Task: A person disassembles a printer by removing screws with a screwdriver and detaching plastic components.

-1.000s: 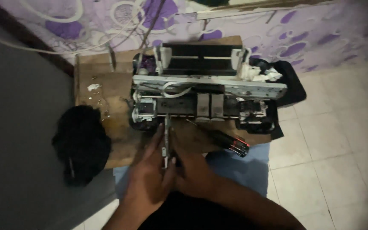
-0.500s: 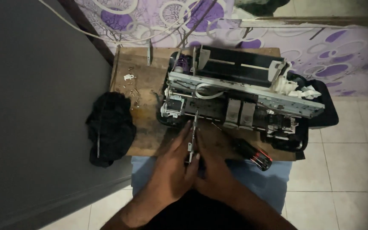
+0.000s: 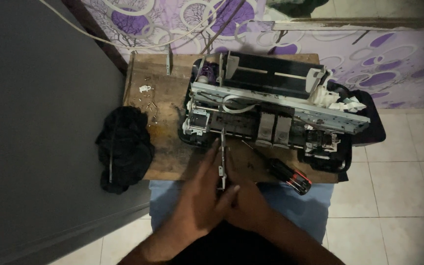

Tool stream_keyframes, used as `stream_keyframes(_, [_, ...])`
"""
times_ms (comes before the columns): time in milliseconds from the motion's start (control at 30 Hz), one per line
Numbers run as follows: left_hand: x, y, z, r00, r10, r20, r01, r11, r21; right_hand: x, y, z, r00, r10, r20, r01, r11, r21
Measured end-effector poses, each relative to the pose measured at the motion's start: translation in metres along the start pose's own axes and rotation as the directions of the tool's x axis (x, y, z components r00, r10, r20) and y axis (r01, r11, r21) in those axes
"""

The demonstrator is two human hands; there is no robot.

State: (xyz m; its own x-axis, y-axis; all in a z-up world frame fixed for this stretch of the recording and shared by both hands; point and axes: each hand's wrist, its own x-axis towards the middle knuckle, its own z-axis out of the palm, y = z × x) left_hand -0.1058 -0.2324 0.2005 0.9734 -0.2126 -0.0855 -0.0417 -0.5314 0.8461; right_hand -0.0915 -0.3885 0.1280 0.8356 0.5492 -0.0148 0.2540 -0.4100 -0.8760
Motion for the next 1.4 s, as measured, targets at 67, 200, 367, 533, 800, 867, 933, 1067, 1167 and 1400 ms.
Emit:
stream_keyframes(67, [-0.001, -0.007, 0.007, 1.0, -0.009, 0.018, 0.009, 1.0, 0.007, -0.001, 0.002, -0.001, 0.999, -0.046, -0.013, 0.047, 0.998, 0.049])
stream_keyframes(200, [-0.002, -0.011, 0.011, 0.999, 0.011, 0.033, -0.013, 0.998, 0.069, 0.001, 0.012, 0.002, 0.969, -0.168, -0.181, 0.179, 0.983, 0.044])
stream_keyframes(367, [-0.002, -0.009, 0.013, 0.998, 0.07, 0.009, -0.07, 0.997, 0.04, -0.002, 0.011, 0.001, 0.955, -0.206, -0.212, 0.207, 0.978, -0.019])
stream_keyframes(533, [-0.003, -0.022, 0.023, 0.99, 0.133, -0.04, -0.132, 0.991, 0.038, -0.007, 0.028, 0.006, 0.977, -0.129, -0.17, 0.127, 0.992, -0.024])
stream_keyframes(800, [-0.005, -0.027, 0.017, 0.964, 0.187, -0.189, -0.161, 0.976, 0.145, -0.004, 0.027, 0.007, 0.989, -0.113, -0.098, 0.108, 0.993, -0.05])
stream_keyframes(867, [-0.004, -0.025, 0.011, 0.967, 0.183, -0.178, -0.161, 0.979, 0.128, -0.001, 0.021, 0.007, 0.988, -0.11, -0.113, 0.105, 0.993, -0.051])
stream_keyframes(933, [-0.002, -0.025, 0.006, 0.969, 0.18, -0.167, -0.163, 0.981, 0.11, 0.001, 0.019, 0.007, 0.986, -0.106, -0.129, 0.1, 0.994, -0.053])
stream_keyframes(1067, [-0.001, -0.025, -0.006, 0.985, -0.011, -0.174, 0.028, 0.995, 0.095, -0.007, 0.024, 0.008, 0.996, -0.086, 0.0, 0.086, 0.995, -0.049])
stream_keyframes(1167, [-0.002, -0.028, -0.02, 0.974, 0.021, -0.224, -0.01, 0.999, 0.052, -0.014, 0.034, 0.012, 0.988, -0.14, 0.068, 0.147, 0.984, -0.102])
stream_keyframes(1400, [0.002, -0.055, -0.04, 0.87, 0.114, -0.48, -0.116, 0.993, 0.026, -0.037, 0.062, 0.015, 0.97, -0.183, 0.158, 0.197, 0.977, -0.084])
